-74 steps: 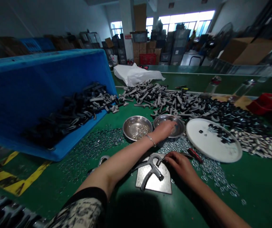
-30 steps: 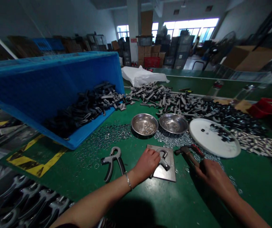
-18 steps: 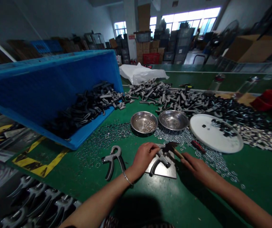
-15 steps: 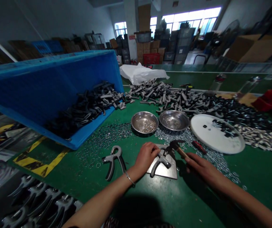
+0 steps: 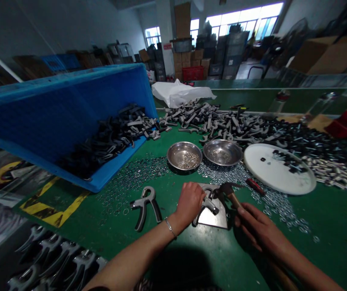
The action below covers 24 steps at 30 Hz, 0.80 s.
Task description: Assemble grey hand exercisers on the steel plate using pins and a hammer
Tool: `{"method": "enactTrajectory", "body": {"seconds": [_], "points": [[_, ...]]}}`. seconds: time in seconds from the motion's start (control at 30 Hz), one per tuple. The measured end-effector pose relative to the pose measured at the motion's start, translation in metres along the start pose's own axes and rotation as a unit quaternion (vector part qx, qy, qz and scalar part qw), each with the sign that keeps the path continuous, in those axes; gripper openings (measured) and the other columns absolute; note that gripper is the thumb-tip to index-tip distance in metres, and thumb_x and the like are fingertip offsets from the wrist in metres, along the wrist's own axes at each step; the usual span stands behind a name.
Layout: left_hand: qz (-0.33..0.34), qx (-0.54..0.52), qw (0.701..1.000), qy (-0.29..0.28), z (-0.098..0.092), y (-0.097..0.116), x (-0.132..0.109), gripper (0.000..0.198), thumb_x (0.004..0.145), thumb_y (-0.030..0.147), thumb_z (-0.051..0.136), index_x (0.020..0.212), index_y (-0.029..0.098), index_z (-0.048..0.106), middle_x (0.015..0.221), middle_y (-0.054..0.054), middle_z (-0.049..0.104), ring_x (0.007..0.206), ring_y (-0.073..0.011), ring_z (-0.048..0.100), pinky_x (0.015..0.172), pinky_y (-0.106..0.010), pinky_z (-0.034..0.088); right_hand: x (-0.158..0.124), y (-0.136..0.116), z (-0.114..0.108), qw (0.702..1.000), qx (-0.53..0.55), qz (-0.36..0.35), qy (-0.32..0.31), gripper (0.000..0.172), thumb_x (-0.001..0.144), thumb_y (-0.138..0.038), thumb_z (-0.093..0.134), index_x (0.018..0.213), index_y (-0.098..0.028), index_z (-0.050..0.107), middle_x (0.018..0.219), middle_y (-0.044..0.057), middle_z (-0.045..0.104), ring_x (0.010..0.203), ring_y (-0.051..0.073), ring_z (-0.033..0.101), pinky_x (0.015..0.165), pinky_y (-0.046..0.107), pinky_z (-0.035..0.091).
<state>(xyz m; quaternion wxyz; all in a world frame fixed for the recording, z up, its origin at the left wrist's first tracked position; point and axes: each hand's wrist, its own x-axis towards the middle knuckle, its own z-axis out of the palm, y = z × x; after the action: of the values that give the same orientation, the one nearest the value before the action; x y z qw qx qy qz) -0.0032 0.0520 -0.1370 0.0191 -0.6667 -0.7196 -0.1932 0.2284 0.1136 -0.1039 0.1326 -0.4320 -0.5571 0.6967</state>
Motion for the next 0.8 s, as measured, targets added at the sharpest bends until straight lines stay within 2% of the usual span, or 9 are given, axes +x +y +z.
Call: {"method": "enactTrajectory", "body": {"seconds": [0.13,0.2,0.3,0.43,0.5,0.57,0.63,0.7,0.8], "points": [[0.118,0.027,0.992,-0.044,-0.004,-0.003,-0.001,0.016,0.097,0.026,0.053,0.093,0.015,0.064,0.101,-0.010,0.063,0.101,-0.0257,0.056,0.090,-0.043,0.041,-0.007,-0.005,0.001,0.999,-0.030,0.009,0.009,0.043,0.088,-0.063,0.057,0.108,-0.024,0.053,0.078,-0.002,0.065,0.040,0.006,0.041,0.032,0.016,0.030],[0.056,-0.009,0.998,-0.038,-0.005,0.000,-0.006,0.038,0.089,0.041,0.065,0.115,0.013,0.060,0.120,-0.015,0.060,0.114,-0.0311,0.052,0.097,-0.047,0.040,-0.009,-0.006,-0.001,0.999,-0.045,0.017,0.007,0.047,0.088,-0.064,0.055,0.114,-0.025,0.052,0.080,-0.001,0.066,0.041,0.007,0.043,0.033,0.018,0.031],[-0.065,-0.075,0.994,-0.033,0.000,0.005,-0.019,0.090,0.077,0.046,0.076,0.146,0.009,0.032,0.141,-0.022,0.047,0.128,-0.0378,0.044,0.105,-0.053,0.035,-0.012,-0.009,-0.006,0.994,-0.105,0.005,0.014,0.048,0.090,-0.064,0.049,0.118,-0.025,0.053,0.079,0.001,0.068,0.046,0.011,0.049,0.038,0.021,0.035],[-0.104,-0.134,0.985,-0.041,0.011,0.010,-0.029,0.093,0.082,0.027,0.068,0.154,0.011,0.012,0.145,-0.021,0.044,0.135,-0.0364,0.038,0.113,-0.054,0.028,-0.014,-0.024,-0.005,0.955,-0.277,-0.106,0.002,0.044,0.095,-0.057,0.043,0.116,-0.023,0.060,0.085,0.005,0.071,0.073,0.022,0.066,0.064,0.030,0.051],[-0.113,-0.147,0.982,-0.034,0.012,0.011,-0.030,0.097,0.081,0.024,0.066,0.155,0.011,0.004,0.143,-0.021,0.046,0.133,-0.0352,0.041,0.113,-0.054,0.028,-0.010,-0.033,0.001,0.926,-0.339,-0.167,-0.004,0.043,0.098,-0.052,0.040,0.126,-0.025,0.058,0.104,0.008,0.073,0.092,0.025,0.068,0.080,0.034,0.052],[-0.121,-0.149,0.981,-0.028,0.011,0.013,-0.029,0.101,0.081,0.023,0.066,0.155,0.010,-0.001,0.139,-0.021,0.049,0.130,-0.0346,0.043,0.112,-0.054,0.029,-0.001,-0.039,0.007,0.903,-0.387,-0.189,-0.012,0.041,0.098,-0.049,0.040,0.127,-0.025,0.058,0.113,0.010,0.071,0.098,0.027,0.068,0.085,0.037,0.050],[-0.125,-0.151,0.980,-0.022,0.008,0.015,-0.028,0.102,0.081,0.024,0.066,0.155,0.009,-0.002,0.137,-0.020,0.052,0.129,-0.0346,0.044,0.112,-0.054,0.030,0.007,-0.039,0.010,0.899,-0.403,-0.170,-0.036,0.038,0.096,-0.050,0.042,0.111,-0.023,0.063,0.098,0.010,0.073,0.087,0.026,0.069,0.075,0.035,0.051],[-0.125,-0.161,0.979,-0.025,0.003,0.013,-0.025,0.101,0.079,0.025,0.069,0.155,0.010,0.005,0.135,-0.020,0.053,0.128,-0.0353,0.045,0.112,-0.054,0.030,0.010,-0.032,0.006,0.927,-0.355,-0.110,-0.056,0.039,0.095,-0.055,0.040,0.096,-0.022,0.062,0.077,0.005,0.070,0.062,0.021,0.064,0.055,0.030,0.048],[-0.153,-0.250,0.953,-0.074,-0.009,0.003,-0.016,0.093,0.077,0.031,0.072,0.152,0.011,0.021,0.124,-0.018,0.061,0.117,-0.0338,0.055,0.104,-0.051,0.041,0.002,-0.012,-0.017,0.971,-0.237,0.001,-0.040,0.047,0.096,-0.063,0.030,0.091,-0.024,0.055,0.071,0.000,0.066,0.038,0.013,0.047,0.037,0.026,0.034]]}}
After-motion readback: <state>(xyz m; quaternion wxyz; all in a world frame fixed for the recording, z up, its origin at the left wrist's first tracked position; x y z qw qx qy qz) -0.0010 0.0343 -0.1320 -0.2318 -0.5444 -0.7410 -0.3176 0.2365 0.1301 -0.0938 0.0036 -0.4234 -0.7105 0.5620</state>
